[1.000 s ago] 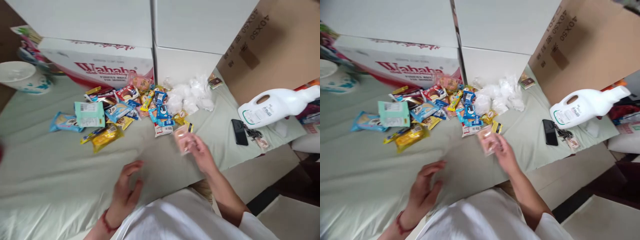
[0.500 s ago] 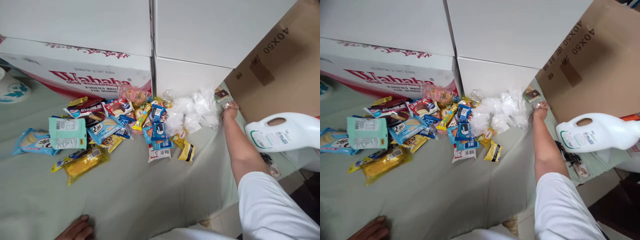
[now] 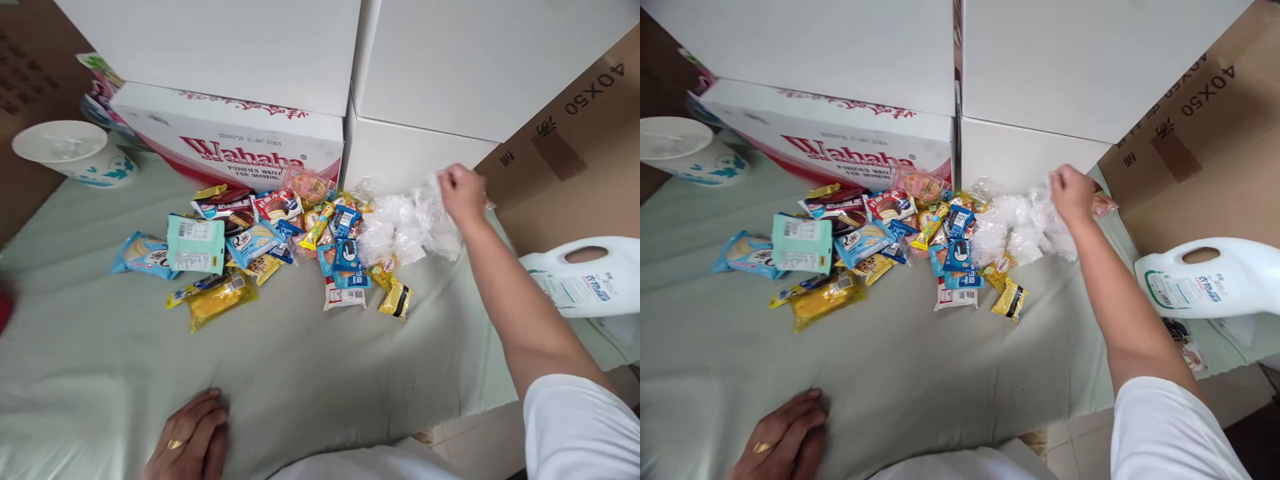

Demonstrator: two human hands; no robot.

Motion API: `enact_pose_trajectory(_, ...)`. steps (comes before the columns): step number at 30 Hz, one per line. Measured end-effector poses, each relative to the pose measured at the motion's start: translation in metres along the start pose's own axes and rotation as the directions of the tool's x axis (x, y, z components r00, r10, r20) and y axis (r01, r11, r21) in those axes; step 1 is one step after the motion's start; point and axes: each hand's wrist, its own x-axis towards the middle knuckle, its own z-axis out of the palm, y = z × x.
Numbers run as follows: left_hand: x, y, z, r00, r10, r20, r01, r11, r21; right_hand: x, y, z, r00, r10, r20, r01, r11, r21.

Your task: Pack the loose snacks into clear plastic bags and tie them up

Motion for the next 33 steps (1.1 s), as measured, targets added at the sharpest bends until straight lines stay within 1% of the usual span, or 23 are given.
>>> enact_pose_trajectory(1,0.003,0.003,-0.001,1.0,0.006,-0.009,-0.006,1.0,0.003,0.003,-0.025,0.009,0.996,-0.052,0.07,0.053,0.999,-0.001)
enact_pose_trajectory(2,0.005,0.006,-0.002,1.0,0.009,-0.016,-0.009,1.0,0.005,0.005,-0.049,0.019,0.988,-0.05,0.143,0.055,0.998,-0.033)
enact_pose_trajectory(4,0.009,0.012,-0.004,1.0,0.012,-0.021,-0.011,1.0,0.006,0.01,-0.09,0.04,0.956,0.039,0.292,-0.006,0.994,-0.113)
enact_pose_trajectory(6,0.01,0.016,-0.005,1.0,-0.006,-0.026,0.006,1.0,-0.005,0.013,-0.118,0.058,0.921,0.107,0.374,-0.057,0.988,-0.141)
enact_pose_trajectory(8,0.01,0.019,-0.007,0.999,-0.035,-0.038,0.033,0.999,-0.041,0.013,-0.133,0.065,0.914,0.095,0.394,-0.06,0.993,-0.101)
enact_pose_trajectory(10,0.008,0.021,-0.009,0.995,-0.07,-0.066,0.062,0.991,-0.121,0.009,-0.138,0.06,0.926,0.04,0.375,-0.029,0.999,-0.036)
enact_pose_trajectory(12,0.009,0.022,-0.013,0.986,-0.144,-0.089,0.119,0.963,-0.24,-0.001,-0.138,0.041,0.944,-0.022,0.329,0.016,1.0,0.021)
enact_pose_trajectory(13,0.012,0.023,-0.016,0.977,-0.2,-0.079,0.166,0.936,-0.311,-0.01,-0.137,0.029,0.954,-0.061,0.293,0.036,0.995,0.091)
enact_pose_trajectory(14,0.017,0.025,-0.018,0.964,-0.262,-0.045,0.225,0.894,-0.387,-0.023,-0.137,0.015,0.959,-0.103,0.263,0.047,0.977,0.208)
enact_pose_trajectory(15,0.024,0.027,-0.019,0.946,-0.323,0.013,0.291,0.833,-0.47,-0.04,-0.138,0.002,0.958,-0.144,0.249,0.044,0.929,0.367)
enact_pose_trajectory(16,0.034,0.03,-0.019,0.924,-0.37,0.095,0.358,0.75,-0.556,-0.06,-0.139,-0.011,0.948,-0.19,0.257,0.015,0.83,0.557)
enact_pose_trajectory(17,0.046,0.033,-0.018,0.898,-0.396,0.189,0.419,0.642,-0.643,-0.084,-0.141,-0.022,0.917,-0.248,0.312,-0.058,0.691,0.72)
enact_pose_trajectory(18,0.06,0.038,-0.015,0.87,-0.405,0.282,0.469,0.503,-0.726,-0.111,-0.145,-0.031,0.863,-0.318,0.391,-0.161,0.561,0.812)
enact_pose_trajectory(19,0.075,0.043,-0.01,0.845,-0.383,0.373,0.507,0.353,-0.786,-0.138,-0.149,-0.037,0.786,-0.394,0.476,-0.266,0.479,0.836)
enact_pose_trajectory(20,0.089,0.048,-0.003,0.821,-0.362,0.441,0.531,0.204,-0.822,-0.167,-0.154,-0.039,0.69,-0.466,0.553,-0.353,0.45,0.82)
enact_pose_trajectory(21,0.101,0.054,0.005,0.794,-0.331,0.51,0.559,0.068,-0.826,-0.193,-0.16,-0.039,0.607,-0.519,0.602,-0.407,0.448,0.796)
enact_pose_trajectory(22,0.112,0.06,0.014,0.77,-0.262,0.582,0.595,-0.032,-0.803,-0.218,-0.166,-0.036,0.538,-0.556,0.634,-0.433,0.462,0.774)
enact_pose_trajectory(23,0.12,0.065,0.023,0.75,-0.18,0.637,0.634,-0.083,-0.769,-0.24,-0.172,-0.032,0.49,-0.575,0.655,-0.441,0.485,0.755)
enact_pose_trajectory(24,0.124,0.069,0.031,0.749,-0.103,0.655,0.649,-0.09,-0.756,-0.259,-0.177,-0.027,0.471,-0.579,0.666,-0.439,0.501,0.746)
enact_pose_trajectory(25,0.125,0.073,0.039,0.758,-0.066,0.648,0.644,-0.076,-0.761,-0.274,-0.182,-0.022,0.472,-0.571,0.672,-0.437,0.51,0.741)
enact_pose_trajectory(26,0.124,0.075,0.046,0.769,-0.054,0.637,0.634,-0.058,-0.771,-0.287,-0.187,-0.017,0.487,-0.554,0.676,-0.439,0.513,0.737)
enact_pose_trajectory(29,0.111,0.077,0.056,0.813,-0.091,0.574,0.576,-0.007,-0.817,-0.31,-0.198,-0.011,0.584,-0.459,0.669,-0.457,0.495,0.739)
enact_pose_trajectory(33,0.1,0.07,0.056,0.868,-0.128,0.48,0.488,0.034,-0.872,-0.324,-0.207,-0.016,0.699,-0.328,0.635,-0.464,0.468,0.752)
